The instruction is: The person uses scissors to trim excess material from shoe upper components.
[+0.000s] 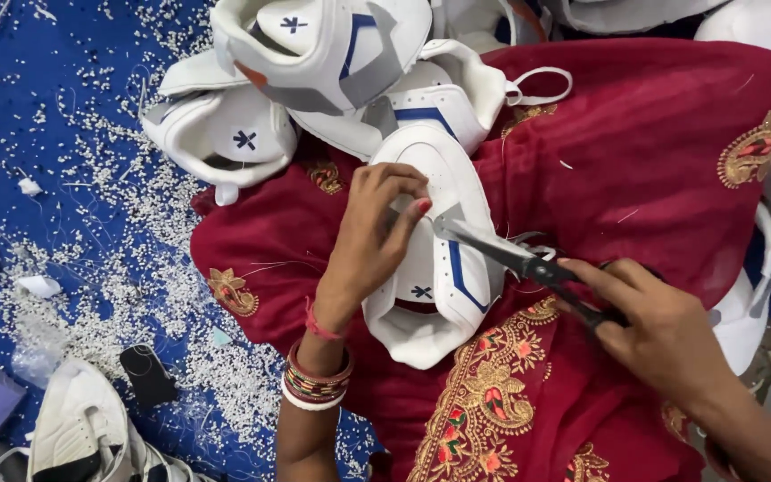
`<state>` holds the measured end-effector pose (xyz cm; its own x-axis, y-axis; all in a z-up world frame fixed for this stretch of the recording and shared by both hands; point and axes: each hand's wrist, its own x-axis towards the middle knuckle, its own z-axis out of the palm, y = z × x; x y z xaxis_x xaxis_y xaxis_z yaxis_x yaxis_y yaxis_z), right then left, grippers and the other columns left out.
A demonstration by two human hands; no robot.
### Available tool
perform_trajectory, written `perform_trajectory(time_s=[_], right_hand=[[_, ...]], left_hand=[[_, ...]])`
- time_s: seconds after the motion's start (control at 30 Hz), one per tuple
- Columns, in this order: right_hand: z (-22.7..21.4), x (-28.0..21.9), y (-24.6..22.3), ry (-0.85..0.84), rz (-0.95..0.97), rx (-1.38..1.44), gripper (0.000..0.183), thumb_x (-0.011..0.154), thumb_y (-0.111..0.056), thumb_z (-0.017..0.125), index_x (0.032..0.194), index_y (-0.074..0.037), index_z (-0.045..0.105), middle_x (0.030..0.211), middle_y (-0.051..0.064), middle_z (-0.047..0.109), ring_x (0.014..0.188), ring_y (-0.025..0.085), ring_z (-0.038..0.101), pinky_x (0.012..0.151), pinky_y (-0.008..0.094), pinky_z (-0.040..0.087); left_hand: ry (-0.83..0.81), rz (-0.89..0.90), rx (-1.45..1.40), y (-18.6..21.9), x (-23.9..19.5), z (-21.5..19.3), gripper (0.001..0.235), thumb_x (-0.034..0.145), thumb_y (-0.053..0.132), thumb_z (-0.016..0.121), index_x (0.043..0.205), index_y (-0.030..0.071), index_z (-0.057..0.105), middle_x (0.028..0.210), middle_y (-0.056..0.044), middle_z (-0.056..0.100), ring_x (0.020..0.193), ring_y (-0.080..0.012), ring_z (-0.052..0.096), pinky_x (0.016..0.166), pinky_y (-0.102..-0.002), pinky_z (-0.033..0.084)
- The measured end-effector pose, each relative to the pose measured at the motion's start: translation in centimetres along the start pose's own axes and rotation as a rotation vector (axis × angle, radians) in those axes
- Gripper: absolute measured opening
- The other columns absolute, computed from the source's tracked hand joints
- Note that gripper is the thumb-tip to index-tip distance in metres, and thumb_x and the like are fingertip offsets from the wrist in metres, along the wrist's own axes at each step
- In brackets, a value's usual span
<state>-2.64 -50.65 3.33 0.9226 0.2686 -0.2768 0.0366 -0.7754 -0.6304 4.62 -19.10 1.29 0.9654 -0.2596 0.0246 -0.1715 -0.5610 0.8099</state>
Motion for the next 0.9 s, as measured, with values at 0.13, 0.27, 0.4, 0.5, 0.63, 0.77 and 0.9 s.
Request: perform_trajectory(time_s=[0.13,0.27,0.4,0.5,0.63,0.77,0.9], right_hand=[[1.2,1.4,-0.3,-0.002,-0.089,-0.070,0.074,0.066,0.000,0.071,0.137,-0.022,0.063,0.088,0.007,0.060,0.066,0.028,0.063,0.060,0.040,0.053],[1.4,2.5,-0.5,-0.047,-0.147,-0.108,0.076,0.067,-0.001,0.073,0.139,-0.021,0.061,0.087,0.009,0.059,0.067,0.028,0.063,0.061,0.041,0.054],[1.6,2.6,0.4,-0.055,-0.118,0.034,0.069,0.073,-0.001,0.075,0.138,-0.020,0.063,0.081,0.006,0.060,0.062,0.020,0.060,0.058,0.034,0.051],[3.9,1.6,3.2,-0.095,0.128,0.475,0.062,0.077,-0.005,0.079,0.137,-0.014,0.066,0.073,0.002,0.059,0.059,0.012,0.055,0.055,0.028,0.044],[5.2,0.7,3.9,-0.032,0.346,0.930,0.057,0.087,-0.012,0.077,0.142,-0.004,0.065,0.076,-0.004,0.054,0.062,0.005,0.049,0.054,0.022,0.038],[6.4,0.4,4.1,0.125,0.271,0.866,0.059,0.088,-0.010,0.079,0.144,-0.002,0.061,0.085,-0.006,0.050,0.074,0.002,0.048,0.066,0.018,0.040],[7.2,0.8,2.5,0.111,0.296,0.864,0.060,0.087,-0.010,0.078,0.142,0.000,0.058,0.091,-0.002,0.061,0.079,0.004,0.057,0.068,0.020,0.047]], left_hand=[[0.060,-0.051,-0.151,-0.5,-0.6,0.2,0.010,0.100,0.011,0.069,0.106,0.004,0.065,0.122,-0.005,0.067,0.115,-0.0249,0.054,0.100,-0.036,0.046],[0.075,-0.021,-0.143,-0.7,-0.7,0.5,0.009,0.102,0.011,0.067,0.107,0.004,0.063,0.124,-0.005,0.067,0.117,-0.0250,0.053,0.103,-0.036,0.045],[0.085,-0.052,-0.168,-0.5,-0.7,0.5,0.010,0.103,0.013,0.066,0.107,0.005,0.063,0.121,-0.004,0.068,0.117,-0.0239,0.054,0.103,-0.035,0.045],[0.098,-0.074,-0.191,-0.5,-0.8,0.4,0.011,0.104,0.013,0.066,0.110,0.006,0.063,0.120,-0.004,0.069,0.117,-0.0232,0.056,0.104,-0.035,0.046],[0.107,-0.016,-0.083,0.2,-0.9,0.3,0.017,0.102,0.011,0.067,0.117,0.007,0.064,0.124,-0.005,0.066,0.122,-0.0268,0.055,0.107,-0.038,0.046],[0.075,0.089,0.062,0.7,0.8,0.6,0.024,0.099,0.011,0.069,0.123,0.009,0.065,0.134,-0.007,0.062,0.129,-0.0310,0.052,0.112,-0.042,0.044],[0.007,0.210,0.309,-0.1,4.1,2.0,0.055,0.086,0.031,0.078,0.131,0.005,0.060,0.140,-0.014,0.052,0.132,-0.0380,0.046,0.112,-0.051,0.037]])
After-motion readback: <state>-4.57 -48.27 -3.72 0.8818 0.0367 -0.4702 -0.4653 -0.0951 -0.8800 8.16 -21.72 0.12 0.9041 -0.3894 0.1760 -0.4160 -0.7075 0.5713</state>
